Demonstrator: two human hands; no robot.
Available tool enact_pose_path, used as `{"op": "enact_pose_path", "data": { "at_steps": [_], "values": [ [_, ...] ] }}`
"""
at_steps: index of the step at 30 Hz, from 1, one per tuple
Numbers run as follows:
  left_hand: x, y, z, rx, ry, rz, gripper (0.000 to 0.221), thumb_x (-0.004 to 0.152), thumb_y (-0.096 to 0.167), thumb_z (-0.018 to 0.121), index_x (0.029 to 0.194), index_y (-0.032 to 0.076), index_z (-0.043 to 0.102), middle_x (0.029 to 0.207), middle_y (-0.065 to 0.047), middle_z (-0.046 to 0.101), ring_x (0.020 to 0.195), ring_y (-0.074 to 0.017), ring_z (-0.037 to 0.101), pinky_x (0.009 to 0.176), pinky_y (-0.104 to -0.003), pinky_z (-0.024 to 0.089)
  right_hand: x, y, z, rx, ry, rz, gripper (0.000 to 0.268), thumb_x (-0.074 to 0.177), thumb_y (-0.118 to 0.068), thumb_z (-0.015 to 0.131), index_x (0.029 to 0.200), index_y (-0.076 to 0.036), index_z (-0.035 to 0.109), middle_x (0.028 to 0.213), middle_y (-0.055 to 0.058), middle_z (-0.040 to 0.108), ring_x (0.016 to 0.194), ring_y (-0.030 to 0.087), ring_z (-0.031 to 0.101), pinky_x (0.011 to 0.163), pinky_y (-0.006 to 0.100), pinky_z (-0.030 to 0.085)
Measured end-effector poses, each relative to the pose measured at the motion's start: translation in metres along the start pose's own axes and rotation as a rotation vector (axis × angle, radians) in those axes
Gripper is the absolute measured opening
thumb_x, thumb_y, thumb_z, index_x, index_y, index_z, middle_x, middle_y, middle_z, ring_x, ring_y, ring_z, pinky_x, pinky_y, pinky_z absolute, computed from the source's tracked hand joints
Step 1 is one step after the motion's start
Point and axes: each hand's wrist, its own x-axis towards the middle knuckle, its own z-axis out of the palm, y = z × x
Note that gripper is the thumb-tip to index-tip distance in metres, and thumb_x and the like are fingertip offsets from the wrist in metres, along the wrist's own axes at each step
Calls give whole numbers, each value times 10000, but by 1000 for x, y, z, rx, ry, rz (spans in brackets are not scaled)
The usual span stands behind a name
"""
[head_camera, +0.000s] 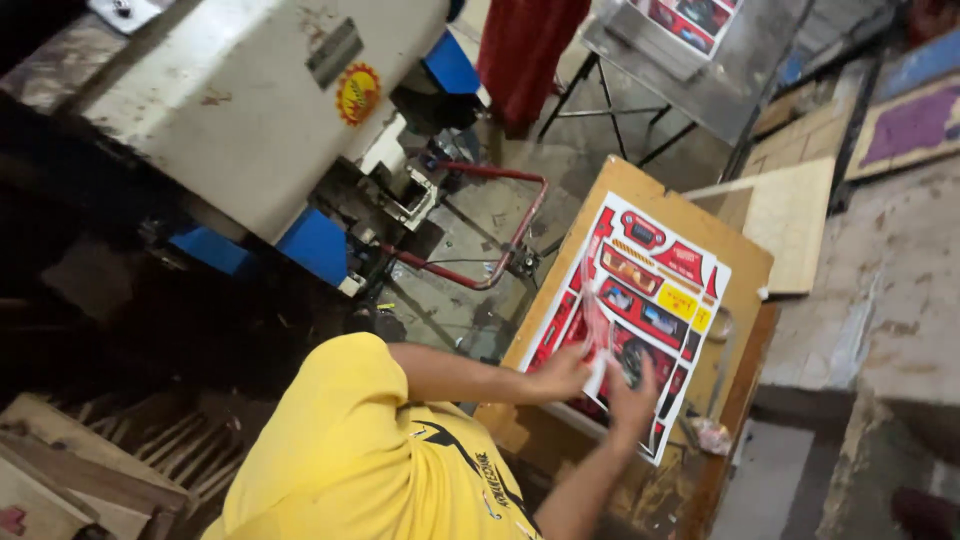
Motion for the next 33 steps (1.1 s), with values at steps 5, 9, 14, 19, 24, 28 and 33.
{"op": "enact_pose_path", "data": {
  "at_steps": [5, 9, 14, 19, 24, 28, 33],
  "values": [
    [-9, 59, -55, -82, -3, 495, 549, 949, 161, 562, 1469, 13, 472, 1233, -265, 643, 1130, -371, 653, 969, -444, 518, 14, 175, -51, -204, -7, 121, 412, 972, -363, 734, 1151, 5, 691, 991, 225, 696, 818, 328, 633, 739, 442, 467],
    [-7, 50, -118, -77, -108, 469, 484, 923, 147, 603, 1384, 8, 556, 1088, -216, 698, 1008, -304, 693, 881, -403, 563, 7, 153, 16, 826, -298, 501, 422, 1022, -421, 558, 1195, -50, 661, 937, 135, 739, 689, 271, 701, 538, 366, 561],
    [2, 9, -284, -18, 260, 370, 171, 928, 184, 626, 981, 27, 668, 773, -165, 677, 698, -230, 648, 644, -412, 516, 23, -15, 152, 1047, -211, 416, 449, 1017, -288, 449, 1421, -112, 536, 1300, 86, 662, 1021, 239, 692, 812, 390, 582],
    [67, -82, -464, -259, 516, -45, 367, 959, 335, 585, 763, 41, 685, 699, -186, 704, 661, -319, 717, 601, -481, 554, 58, -160, 303, 751, -443, 112, 595, 938, -5, 521, 1529, -61, 475, 1405, 110, 601, 1080, 240, 670, 891, 372, 558],
    [83, -95, -592, 289, 885, -329, 357, 905, 398, 735, 882, 42, 756, 918, -240, 720, 887, -447, 695, 755, -559, 556, 79, -178, 449, -253, -305, -276, 618, 892, -153, 789, 1462, -18, 591, 847, 205, 615, 789, 204, 526, 705, 380, 484],
    [98, -146, -646, 370, 972, -176, 321, 867, 339, 778, 952, 31, 748, 970, -252, 733, 932, -434, 709, 809, -524, 578, 63, -176, 498, -216, -280, -288, 708, 785, -161, 824, 1438, -56, 572, 838, 85, 640, 738, 157, 586, 713, 332, 533],
    [72, -161, -689, 379, 986, -336, 410, 725, 317, 857, 930, 2, 694, 970, -264, 704, 920, -440, 685, 764, -522, 566, 24, -232, 464, 173, -373, -74, 686, 828, -130, 611, 1494, -126, 448, 1159, 57, 670, 738, 201, 634, 621, 368, 516]
  ]
}}
